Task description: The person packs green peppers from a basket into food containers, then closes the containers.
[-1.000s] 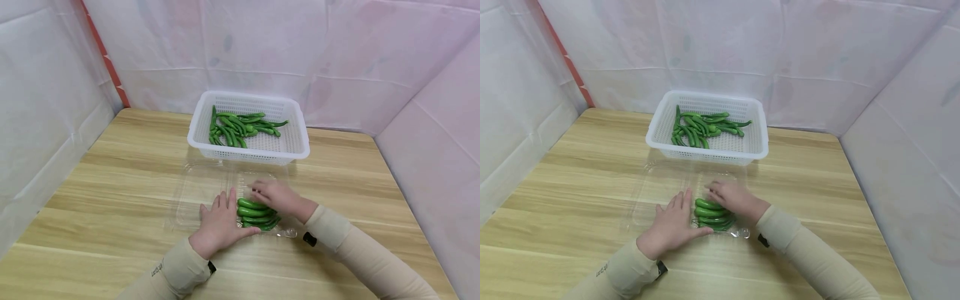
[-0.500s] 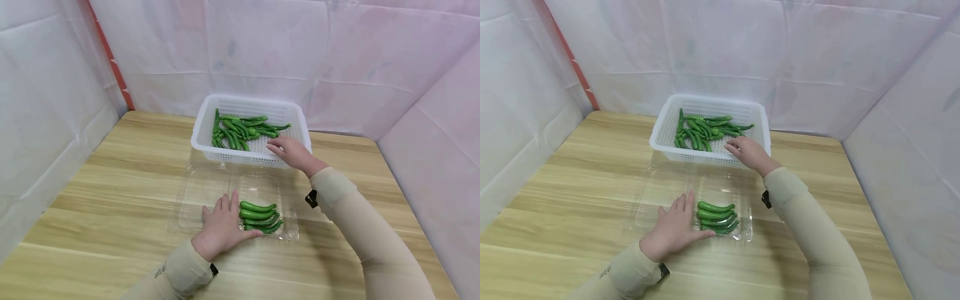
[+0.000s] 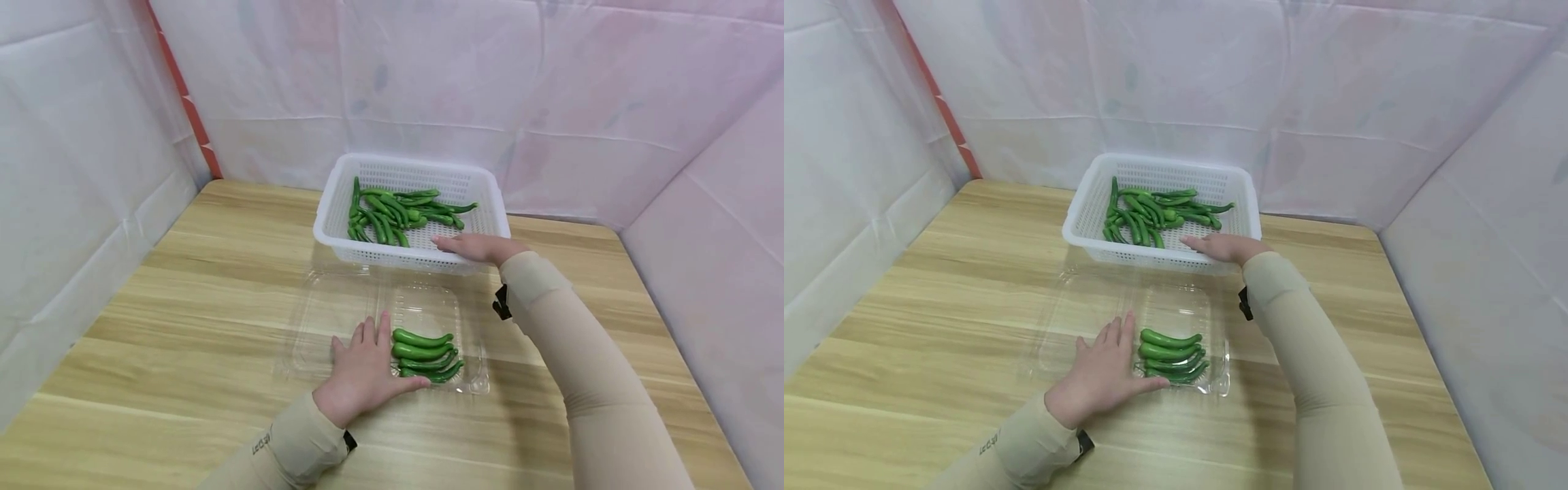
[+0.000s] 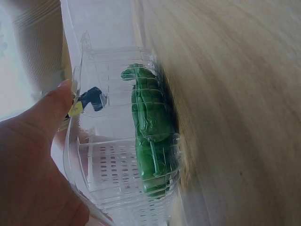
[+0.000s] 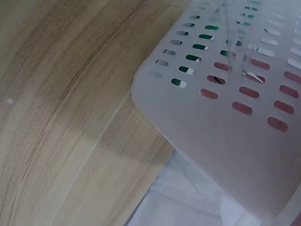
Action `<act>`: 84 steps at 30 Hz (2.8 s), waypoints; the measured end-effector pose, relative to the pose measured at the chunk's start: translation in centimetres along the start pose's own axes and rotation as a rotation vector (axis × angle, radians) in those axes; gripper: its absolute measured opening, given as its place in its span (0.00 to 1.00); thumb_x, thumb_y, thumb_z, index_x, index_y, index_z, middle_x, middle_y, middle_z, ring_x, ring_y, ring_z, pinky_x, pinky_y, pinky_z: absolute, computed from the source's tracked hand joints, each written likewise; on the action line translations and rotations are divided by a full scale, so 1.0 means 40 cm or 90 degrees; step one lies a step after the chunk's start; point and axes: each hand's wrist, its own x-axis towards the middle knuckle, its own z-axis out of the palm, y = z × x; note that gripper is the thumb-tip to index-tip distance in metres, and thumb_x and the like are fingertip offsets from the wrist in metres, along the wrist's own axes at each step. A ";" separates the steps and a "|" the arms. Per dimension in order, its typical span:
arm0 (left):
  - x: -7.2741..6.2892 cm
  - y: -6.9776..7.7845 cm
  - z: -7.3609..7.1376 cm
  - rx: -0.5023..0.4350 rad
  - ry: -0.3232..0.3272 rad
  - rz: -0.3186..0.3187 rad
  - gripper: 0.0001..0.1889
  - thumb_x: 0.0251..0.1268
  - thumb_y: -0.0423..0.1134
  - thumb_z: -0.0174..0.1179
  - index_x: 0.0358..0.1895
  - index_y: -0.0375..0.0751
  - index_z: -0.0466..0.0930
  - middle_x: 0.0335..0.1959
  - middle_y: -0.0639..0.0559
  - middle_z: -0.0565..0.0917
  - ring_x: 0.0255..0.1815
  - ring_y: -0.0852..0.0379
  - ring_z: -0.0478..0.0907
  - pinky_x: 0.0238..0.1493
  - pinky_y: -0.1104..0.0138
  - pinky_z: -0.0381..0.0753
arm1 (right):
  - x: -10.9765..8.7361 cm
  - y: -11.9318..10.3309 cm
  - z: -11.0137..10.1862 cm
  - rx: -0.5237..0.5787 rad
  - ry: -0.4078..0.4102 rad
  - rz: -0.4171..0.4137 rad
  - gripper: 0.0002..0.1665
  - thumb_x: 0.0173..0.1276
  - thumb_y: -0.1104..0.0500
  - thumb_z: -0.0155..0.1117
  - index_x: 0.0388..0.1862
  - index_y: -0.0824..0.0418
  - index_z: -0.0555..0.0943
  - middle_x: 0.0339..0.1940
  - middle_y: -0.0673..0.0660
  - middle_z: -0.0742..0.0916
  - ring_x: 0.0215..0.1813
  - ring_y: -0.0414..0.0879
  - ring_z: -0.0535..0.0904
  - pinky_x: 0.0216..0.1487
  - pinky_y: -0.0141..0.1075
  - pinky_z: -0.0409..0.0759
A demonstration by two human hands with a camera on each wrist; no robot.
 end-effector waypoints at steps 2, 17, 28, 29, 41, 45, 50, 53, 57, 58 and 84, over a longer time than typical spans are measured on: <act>0.000 0.000 0.000 -0.002 -0.004 0.001 0.64 0.40 0.83 0.45 0.74 0.37 0.42 0.69 0.33 0.57 0.68 0.37 0.56 0.55 0.31 0.53 | 0.003 0.003 -0.002 0.013 -0.022 0.014 0.50 0.66 0.26 0.25 0.72 0.60 0.58 0.73 0.64 0.57 0.73 0.62 0.45 0.68 0.57 0.44; 0.001 -0.001 0.002 0.000 -0.009 -0.005 0.65 0.40 0.83 0.44 0.74 0.38 0.40 0.69 0.34 0.56 0.68 0.38 0.56 0.56 0.31 0.53 | 0.014 0.000 -0.009 -0.003 -0.015 0.034 0.52 0.68 0.29 0.34 0.73 0.69 0.52 0.72 0.70 0.54 0.72 0.66 0.45 0.68 0.57 0.45; 0.002 -0.001 0.002 -0.009 -0.009 -0.006 0.64 0.40 0.83 0.45 0.74 0.38 0.41 0.69 0.34 0.56 0.68 0.37 0.55 0.55 0.31 0.53 | -0.003 0.019 -0.017 -0.001 0.079 -0.139 0.21 0.73 0.54 0.51 0.58 0.63 0.77 0.60 0.64 0.77 0.62 0.58 0.68 0.61 0.51 0.64; 0.002 -0.001 0.002 -0.009 -0.008 -0.006 0.64 0.40 0.83 0.45 0.74 0.38 0.41 0.69 0.34 0.56 0.68 0.38 0.56 0.55 0.31 0.53 | -0.007 0.019 -0.018 0.002 0.092 -0.154 0.19 0.72 0.55 0.53 0.56 0.62 0.79 0.58 0.63 0.78 0.61 0.57 0.69 0.60 0.50 0.65; 0.002 -0.002 0.005 -0.010 -0.003 -0.001 0.64 0.40 0.82 0.45 0.74 0.37 0.42 0.69 0.33 0.56 0.68 0.38 0.56 0.55 0.31 0.54 | -0.054 0.010 -0.011 0.008 0.205 -0.204 0.19 0.70 0.65 0.54 0.56 0.73 0.75 0.54 0.69 0.79 0.57 0.60 0.73 0.58 0.50 0.69; 0.002 -0.002 0.004 -0.008 -0.005 -0.002 0.65 0.40 0.83 0.45 0.74 0.37 0.41 0.69 0.34 0.56 0.68 0.37 0.56 0.55 0.31 0.54 | -0.075 0.002 0.001 0.001 0.249 -0.213 0.18 0.70 0.65 0.54 0.57 0.72 0.74 0.51 0.68 0.80 0.54 0.58 0.76 0.55 0.48 0.72; 0.002 -0.001 0.003 -0.008 -0.001 -0.002 0.65 0.39 0.83 0.45 0.74 0.37 0.41 0.69 0.33 0.56 0.68 0.37 0.56 0.55 0.31 0.54 | -0.103 -0.014 0.020 0.003 0.293 -0.233 0.18 0.70 0.66 0.53 0.57 0.72 0.74 0.52 0.67 0.80 0.54 0.57 0.76 0.54 0.47 0.73; 0.002 -0.001 0.004 -0.013 -0.001 -0.002 0.65 0.39 0.83 0.45 0.74 0.37 0.41 0.69 0.33 0.56 0.68 0.37 0.56 0.55 0.31 0.54 | -0.121 -0.025 0.033 0.008 0.312 -0.244 0.18 0.70 0.66 0.53 0.57 0.72 0.74 0.52 0.67 0.80 0.54 0.57 0.76 0.53 0.48 0.74; 0.004 -0.001 0.004 -0.017 -0.005 -0.002 0.65 0.40 0.82 0.46 0.74 0.37 0.41 0.69 0.33 0.56 0.68 0.37 0.55 0.55 0.31 0.54 | -0.142 -0.037 0.052 0.006 0.323 -0.266 0.16 0.70 0.66 0.53 0.55 0.70 0.75 0.50 0.65 0.81 0.52 0.55 0.77 0.51 0.48 0.75; 0.004 -0.001 0.004 -0.018 -0.006 -0.002 0.65 0.40 0.82 0.46 0.74 0.37 0.41 0.69 0.33 0.56 0.68 0.37 0.55 0.55 0.31 0.54 | -0.146 -0.040 0.058 0.001 0.326 -0.274 0.16 0.70 0.66 0.53 0.55 0.69 0.76 0.50 0.64 0.81 0.51 0.54 0.77 0.51 0.47 0.75; 0.002 0.000 0.003 -0.034 0.000 -0.001 0.65 0.39 0.82 0.48 0.74 0.38 0.40 0.69 0.33 0.56 0.68 0.37 0.55 0.54 0.31 0.54 | -0.129 -0.038 0.285 -0.163 0.234 -0.335 0.08 0.64 0.65 0.60 0.43 0.62 0.81 0.38 0.52 0.85 0.41 0.43 0.80 0.44 0.39 0.78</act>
